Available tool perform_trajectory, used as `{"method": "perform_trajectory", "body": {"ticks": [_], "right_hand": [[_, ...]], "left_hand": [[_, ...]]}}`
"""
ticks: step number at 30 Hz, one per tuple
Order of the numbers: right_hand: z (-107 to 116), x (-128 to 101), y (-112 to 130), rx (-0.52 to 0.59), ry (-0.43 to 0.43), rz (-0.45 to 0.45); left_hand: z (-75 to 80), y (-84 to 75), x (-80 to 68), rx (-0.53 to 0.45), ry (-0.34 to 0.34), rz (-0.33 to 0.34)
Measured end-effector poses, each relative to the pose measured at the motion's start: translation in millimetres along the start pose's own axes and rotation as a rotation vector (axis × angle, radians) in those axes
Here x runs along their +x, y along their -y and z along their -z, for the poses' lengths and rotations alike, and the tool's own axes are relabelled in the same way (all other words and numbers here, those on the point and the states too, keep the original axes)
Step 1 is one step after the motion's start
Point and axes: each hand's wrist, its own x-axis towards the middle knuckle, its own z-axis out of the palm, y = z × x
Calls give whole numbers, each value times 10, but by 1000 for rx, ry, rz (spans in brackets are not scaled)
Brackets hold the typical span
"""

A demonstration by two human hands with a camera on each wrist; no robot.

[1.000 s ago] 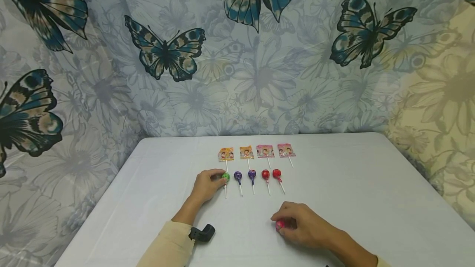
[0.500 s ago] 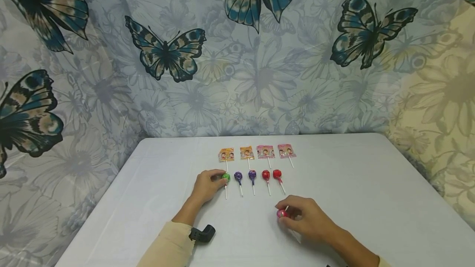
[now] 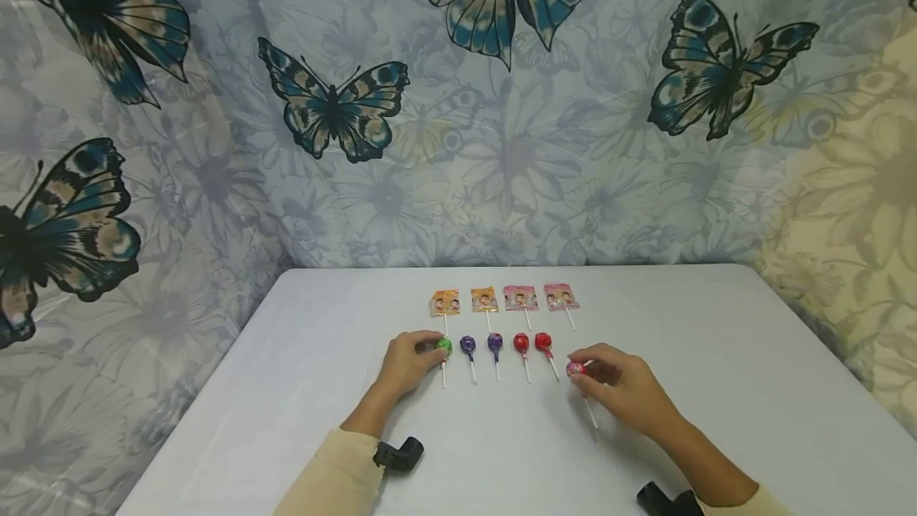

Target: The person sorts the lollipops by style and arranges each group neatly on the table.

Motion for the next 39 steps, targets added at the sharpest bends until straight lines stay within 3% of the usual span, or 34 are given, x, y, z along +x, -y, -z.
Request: {"method": "perform_trajectory", "body": {"ticks": [5, 17, 29, 39], "right_hand": [[115, 163, -112, -22, -33, -32], [162, 506, -297, -171, 1, -162], [90, 613, -446, -222, 85, -279], [20, 674, -572, -259, 130, -316]], "left_hand": [[-2, -3, -3, -5, 5, 1], [-2, -27, 2, -14, 9, -31], [-14, -28, 15, -25, 15, -24], [6, -18, 10, -11, 11, 10]]}}
